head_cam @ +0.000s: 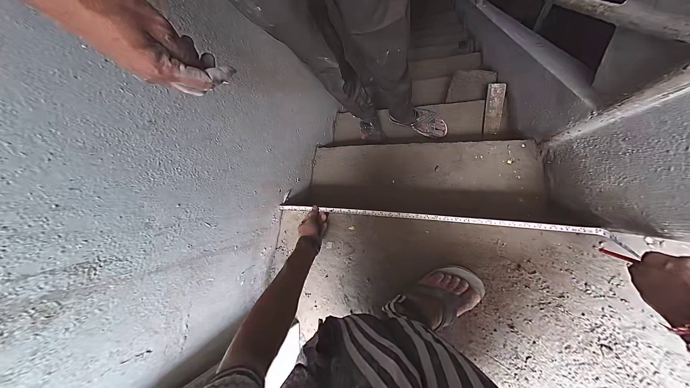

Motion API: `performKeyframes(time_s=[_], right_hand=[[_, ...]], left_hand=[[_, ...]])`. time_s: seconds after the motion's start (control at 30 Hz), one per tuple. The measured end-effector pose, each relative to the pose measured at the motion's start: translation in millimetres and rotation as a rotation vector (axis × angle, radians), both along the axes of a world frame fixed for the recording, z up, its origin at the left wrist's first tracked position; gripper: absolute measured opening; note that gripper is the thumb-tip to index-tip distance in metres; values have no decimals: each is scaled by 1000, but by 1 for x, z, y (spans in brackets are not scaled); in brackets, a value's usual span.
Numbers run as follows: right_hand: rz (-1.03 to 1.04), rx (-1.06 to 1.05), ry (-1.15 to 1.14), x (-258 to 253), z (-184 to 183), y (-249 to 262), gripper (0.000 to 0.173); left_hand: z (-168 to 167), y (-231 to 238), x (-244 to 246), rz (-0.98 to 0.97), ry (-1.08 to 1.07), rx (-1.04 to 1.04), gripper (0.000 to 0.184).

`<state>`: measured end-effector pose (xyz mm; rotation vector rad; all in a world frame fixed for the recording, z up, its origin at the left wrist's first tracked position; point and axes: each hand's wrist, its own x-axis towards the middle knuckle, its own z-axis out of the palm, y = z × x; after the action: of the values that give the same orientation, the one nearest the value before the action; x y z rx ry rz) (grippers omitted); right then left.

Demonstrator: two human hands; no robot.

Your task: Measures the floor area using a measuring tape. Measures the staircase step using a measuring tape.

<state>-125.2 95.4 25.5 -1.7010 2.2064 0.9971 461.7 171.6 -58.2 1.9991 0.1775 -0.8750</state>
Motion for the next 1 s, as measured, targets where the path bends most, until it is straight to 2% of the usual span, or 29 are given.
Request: performKeyframes(time_s=[0.2,0.37,1.0], right_hand=[[27,5,-11,5,8,0,27],[-23,95,29,16,32,-6,27],[-41,211,-3,22,43,-14,28]], left_hand=[[-2,3,2,0,-19,6,38],[-3,1,-7,-83,-13,16,42],[-5,9,-5,-146,-45,23,40]])
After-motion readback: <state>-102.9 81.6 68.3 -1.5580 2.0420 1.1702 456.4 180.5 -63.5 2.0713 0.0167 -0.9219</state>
